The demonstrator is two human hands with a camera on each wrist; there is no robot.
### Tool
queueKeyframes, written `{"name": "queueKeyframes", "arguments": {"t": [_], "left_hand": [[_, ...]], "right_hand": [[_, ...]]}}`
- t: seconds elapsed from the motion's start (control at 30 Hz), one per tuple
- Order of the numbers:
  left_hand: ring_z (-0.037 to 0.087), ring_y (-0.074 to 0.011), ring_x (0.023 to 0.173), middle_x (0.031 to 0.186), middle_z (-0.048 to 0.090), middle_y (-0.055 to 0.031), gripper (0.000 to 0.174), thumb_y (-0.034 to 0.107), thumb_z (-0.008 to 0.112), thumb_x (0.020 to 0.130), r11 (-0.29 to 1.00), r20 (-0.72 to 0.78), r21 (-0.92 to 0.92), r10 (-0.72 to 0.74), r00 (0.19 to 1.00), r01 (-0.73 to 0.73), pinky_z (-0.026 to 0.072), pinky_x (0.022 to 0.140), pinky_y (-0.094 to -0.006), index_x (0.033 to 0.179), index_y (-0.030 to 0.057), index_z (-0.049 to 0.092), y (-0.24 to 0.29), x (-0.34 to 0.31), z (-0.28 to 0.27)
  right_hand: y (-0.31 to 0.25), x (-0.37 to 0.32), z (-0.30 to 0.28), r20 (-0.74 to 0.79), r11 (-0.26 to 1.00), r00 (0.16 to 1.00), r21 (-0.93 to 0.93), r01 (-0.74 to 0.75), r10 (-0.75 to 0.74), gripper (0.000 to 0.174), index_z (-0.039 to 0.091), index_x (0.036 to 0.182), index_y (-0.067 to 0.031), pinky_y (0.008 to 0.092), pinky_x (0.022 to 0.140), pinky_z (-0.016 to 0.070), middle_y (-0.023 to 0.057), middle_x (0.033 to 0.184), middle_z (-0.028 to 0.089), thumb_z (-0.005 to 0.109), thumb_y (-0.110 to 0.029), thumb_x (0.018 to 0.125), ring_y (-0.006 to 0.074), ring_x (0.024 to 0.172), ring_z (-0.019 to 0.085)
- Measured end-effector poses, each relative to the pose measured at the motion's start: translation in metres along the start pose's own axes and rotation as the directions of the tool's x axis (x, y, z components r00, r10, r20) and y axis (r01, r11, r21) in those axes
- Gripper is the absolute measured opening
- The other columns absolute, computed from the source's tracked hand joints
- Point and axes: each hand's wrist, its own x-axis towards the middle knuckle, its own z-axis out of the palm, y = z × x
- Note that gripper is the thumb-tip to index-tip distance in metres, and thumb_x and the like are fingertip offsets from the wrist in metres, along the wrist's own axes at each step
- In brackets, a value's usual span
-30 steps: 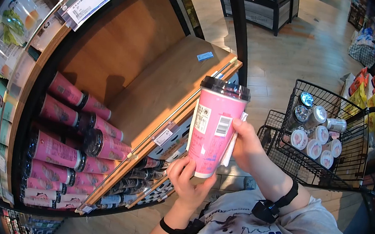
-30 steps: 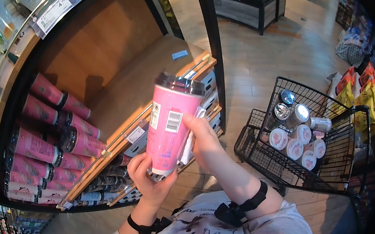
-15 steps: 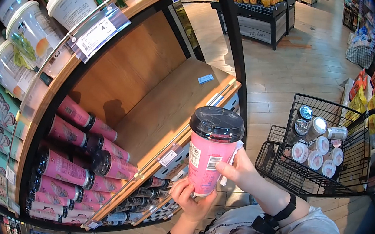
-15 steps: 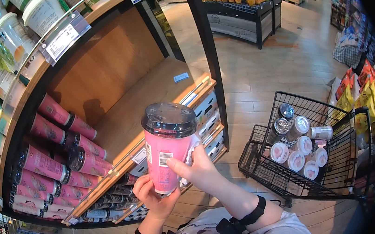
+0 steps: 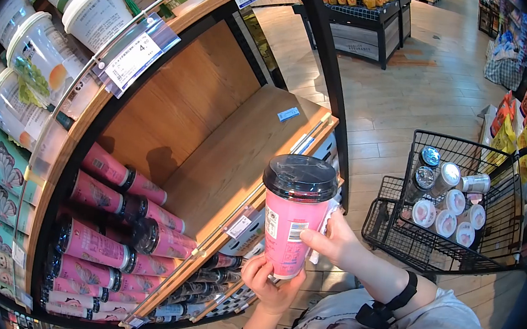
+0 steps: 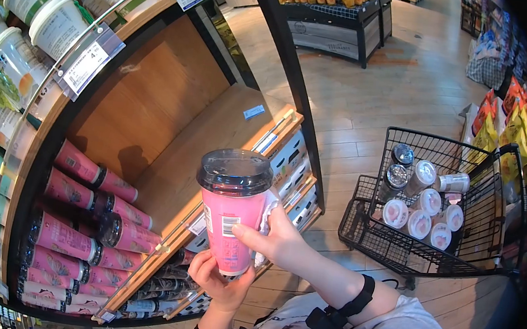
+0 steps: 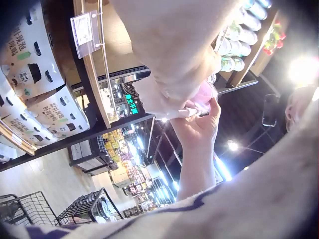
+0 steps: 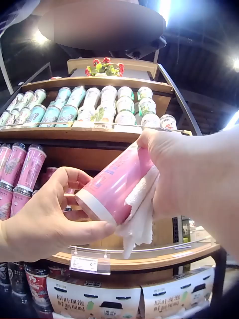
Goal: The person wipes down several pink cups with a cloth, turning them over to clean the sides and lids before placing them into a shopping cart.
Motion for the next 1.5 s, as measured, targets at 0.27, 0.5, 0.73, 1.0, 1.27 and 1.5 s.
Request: {"name": "queueKeyframes", "arguments": {"t": [0.27,0.5,0.73,1.0,1.27,1.5], "left_hand": [[0.046,-0.0261,0.103,0.111,0.041,-0.0089,0.072,0.020,0.085,0.061,1.000,-0.037,-0.004,-0.003,0.999,0.003,0.0394,0.088,-0.0388,0.116,0.0113,0.039,0.001,0.000,-0.002],[0.041,-0.0249,0.111,0.116,0.033,-0.0105,0.080,0.005,0.083,0.056,1.000,0.049,-0.004,-0.006,0.999,0.007,0.0440,0.091,-0.0353,0.119,0.0090,0.033,0.005,0.002,-0.007],[0.041,-0.0239,0.111,0.116,0.033,-0.0102,0.078,0.006,0.083,0.057,0.999,0.047,-0.021,-0.041,0.998,0.042,0.0433,0.090,-0.0347,0.118,0.0086,0.035,0.006,0.001,-0.006],[0.040,-0.0230,0.111,0.116,0.033,-0.0099,0.078,0.006,0.084,0.057,0.998,0.054,-0.023,-0.055,0.997,0.056,0.0433,0.091,-0.0339,0.118,0.0087,0.035,0.007,0.001,-0.006],[0.040,-0.0230,0.111,0.116,0.033,-0.0098,0.078,0.005,0.083,0.057,0.998,0.045,-0.037,-0.049,0.998,0.051,0.0434,0.092,-0.0338,0.118,0.0085,0.035,0.006,0.000,-0.004],[0.039,-0.0236,0.111,0.115,0.033,-0.0096,0.077,0.007,0.084,0.058,0.999,0.042,-0.020,-0.031,0.999,0.032,0.0417,0.092,-0.0344,0.118,0.0084,0.035,0.006,0.002,-0.004]], "right_hand": [[-0.001,0.000,0.001,0.005,1.000,1.000,0.030,-0.006,0.005,0.068,0.024,0.139,-0.0009,0.0334,0.104,0.0334,0.0101,0.131,0.045,0.065,-0.012,0.086,0.0152,0.122,0.041],[0.000,-0.001,0.002,-0.002,1.000,1.000,0.001,-0.007,0.007,0.070,0.023,0.140,-0.0009,0.0347,0.106,0.0315,0.0102,0.134,0.042,0.066,-0.017,0.086,0.0163,0.124,0.040],[0.004,-0.001,0.002,-0.008,1.000,1.000,0.021,0.003,-0.002,0.068,0.024,0.138,0.0003,0.0337,0.105,0.0327,0.0110,0.131,0.043,0.066,-0.013,0.086,0.0159,0.123,0.041],[-0.004,-0.002,0.004,-0.016,1.000,1.000,0.024,-0.019,0.020,0.066,0.025,0.138,0.0002,0.0335,0.104,0.0346,0.0107,0.130,0.046,0.065,-0.012,0.086,0.0152,0.121,0.043],[0.000,-0.001,0.002,-0.023,1.000,1.000,-0.023,-0.007,0.007,0.065,0.027,0.138,-0.0004,0.0331,0.102,0.0364,0.0102,0.129,0.047,0.065,-0.014,0.087,0.0148,0.119,0.045],[0.001,-0.002,0.002,-0.018,1.000,1.000,0.014,-0.017,0.017,0.064,0.027,0.138,-0.0008,0.0333,0.102,0.0363,0.0100,0.130,0.046,0.064,-0.015,0.088,0.0152,0.120,0.044]]}}
